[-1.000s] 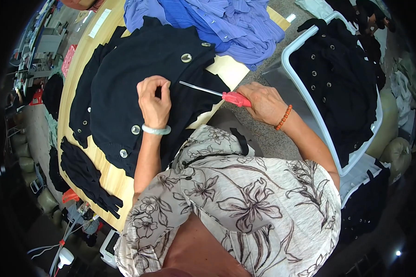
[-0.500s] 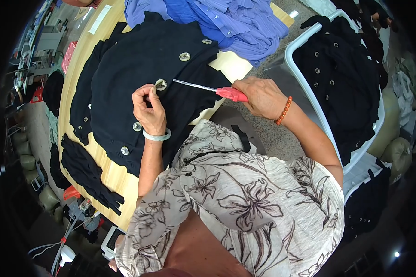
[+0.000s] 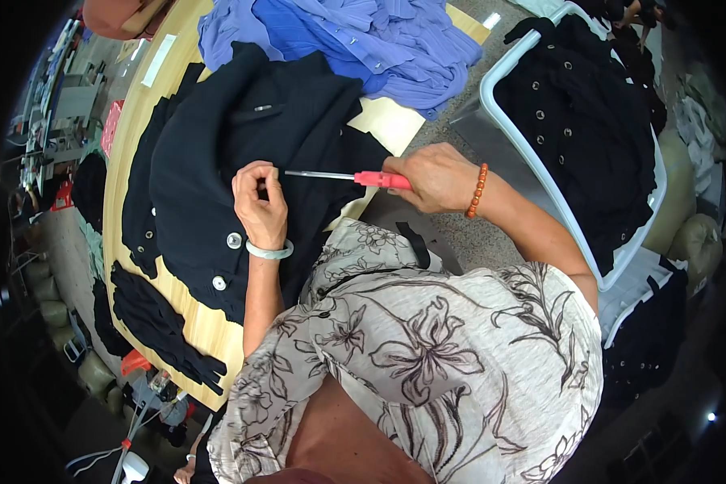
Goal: Attaching metal grommets and trimming excess thread from black garments using specialized tools and scissors.
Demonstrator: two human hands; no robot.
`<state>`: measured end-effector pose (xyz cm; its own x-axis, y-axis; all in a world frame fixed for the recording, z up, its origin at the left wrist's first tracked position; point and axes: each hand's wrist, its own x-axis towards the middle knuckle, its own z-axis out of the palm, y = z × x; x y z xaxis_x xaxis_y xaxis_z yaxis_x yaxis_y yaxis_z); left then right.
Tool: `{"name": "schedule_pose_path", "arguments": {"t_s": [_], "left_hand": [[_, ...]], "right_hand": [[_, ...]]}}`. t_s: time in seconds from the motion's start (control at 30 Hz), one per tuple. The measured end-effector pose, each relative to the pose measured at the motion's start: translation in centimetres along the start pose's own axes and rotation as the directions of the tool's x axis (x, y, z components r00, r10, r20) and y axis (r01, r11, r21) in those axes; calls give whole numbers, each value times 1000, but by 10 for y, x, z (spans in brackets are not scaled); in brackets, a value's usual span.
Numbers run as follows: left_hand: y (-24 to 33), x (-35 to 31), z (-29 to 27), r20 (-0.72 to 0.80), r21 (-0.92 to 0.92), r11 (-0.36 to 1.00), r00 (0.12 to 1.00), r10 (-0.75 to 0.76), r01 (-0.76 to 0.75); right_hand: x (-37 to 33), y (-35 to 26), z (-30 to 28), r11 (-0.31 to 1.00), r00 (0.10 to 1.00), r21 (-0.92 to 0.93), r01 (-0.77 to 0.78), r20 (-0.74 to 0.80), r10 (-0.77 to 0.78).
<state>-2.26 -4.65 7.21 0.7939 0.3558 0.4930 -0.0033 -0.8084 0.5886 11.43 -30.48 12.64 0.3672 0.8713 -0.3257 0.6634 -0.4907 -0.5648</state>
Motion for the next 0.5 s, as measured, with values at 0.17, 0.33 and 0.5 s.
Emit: {"name": "schedule_pose_path", "arguments": {"t_s": [0.17,0.33,0.5], "left_hand": [[13,12,-7,22,-34,991,991,-130,131],[14,70,3,142,272,925,962,234,-265],[-40,109,30,474,576,710,873,112,-404]], "right_hand": [[-4,16,15,992,975,48,116,-198,-104],[-4,21,15,995,960,55,80,-272,-62],[-4,24,10,994,966,99,45,-258,-18]]}}
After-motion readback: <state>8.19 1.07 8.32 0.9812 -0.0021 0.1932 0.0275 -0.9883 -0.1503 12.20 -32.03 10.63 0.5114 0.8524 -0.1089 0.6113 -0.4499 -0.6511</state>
